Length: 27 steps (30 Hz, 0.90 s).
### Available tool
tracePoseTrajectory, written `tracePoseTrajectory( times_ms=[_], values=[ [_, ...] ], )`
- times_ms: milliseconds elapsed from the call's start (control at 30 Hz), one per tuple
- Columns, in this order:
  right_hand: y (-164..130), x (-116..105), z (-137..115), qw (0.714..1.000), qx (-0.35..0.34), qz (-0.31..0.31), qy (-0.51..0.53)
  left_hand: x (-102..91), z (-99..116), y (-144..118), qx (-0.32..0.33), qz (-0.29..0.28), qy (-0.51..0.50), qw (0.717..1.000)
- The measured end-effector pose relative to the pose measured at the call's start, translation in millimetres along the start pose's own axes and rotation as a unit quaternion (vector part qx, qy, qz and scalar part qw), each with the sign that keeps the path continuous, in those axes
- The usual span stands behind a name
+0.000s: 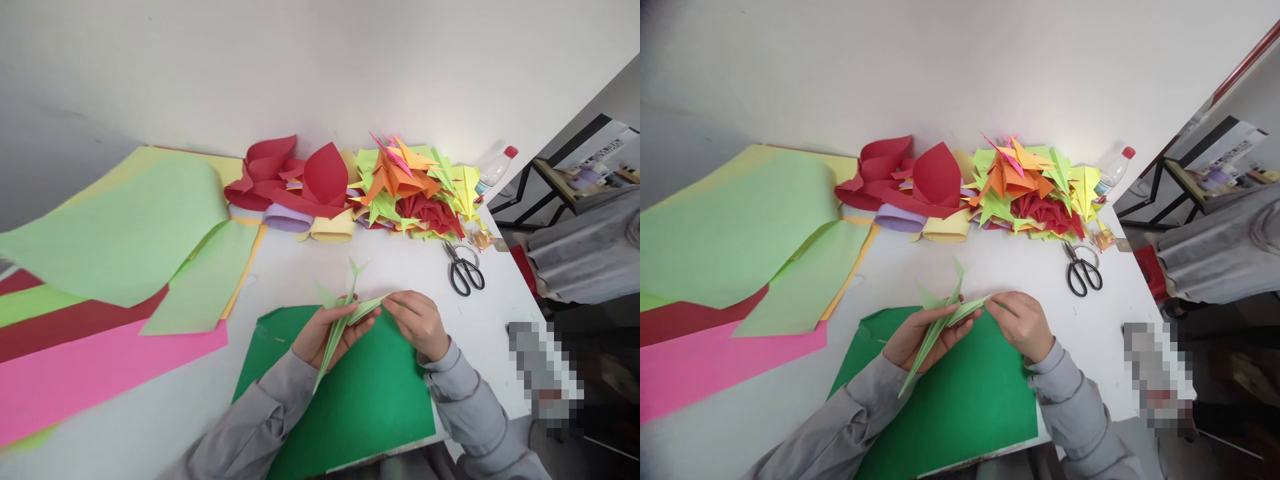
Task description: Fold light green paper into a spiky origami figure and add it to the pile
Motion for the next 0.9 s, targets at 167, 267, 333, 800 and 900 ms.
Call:
tracePoseTrajectory(
  times_ms=[167,267,333,800,900],
  values=[
    [1.3,-0.2,-2.6,1.000,-0.007,0.004,0.014,3.5,1.6,-0.9,0.002,-0.001,0.004,1.000],
    [2.5,-5.7,6.4,0.992,0.064,0.052,0.097,5.3,1.7,-1.9,0.000,-0.007,0.010,1.000],
    [-0.3,-5.1,18.7,0.971,0.144,0.081,0.171,5.9,2.1,-2.4,0.004,-0.014,0.017,1.000],
    [-35.4,50.6,52.2,0.705,0.435,0.071,0.556,8.5,1.6,-2.4,0.015,-0.049,0.060,0.997],
    [-41.2,56.2,52.8,0.680,0.466,0.065,0.562,7.1,1.6,-1.5,0.010,-0.043,0.061,0.997]
  ],
)
Point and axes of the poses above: each hand's wrist, its own y-axis towards the middle knuckle, its own x-axis out of the palm, z = x × y, the point moved 10 cm from there along y, towards the middle knuckle, and after that the axes turned 6 degrees about -x, right-handed, at the moved point
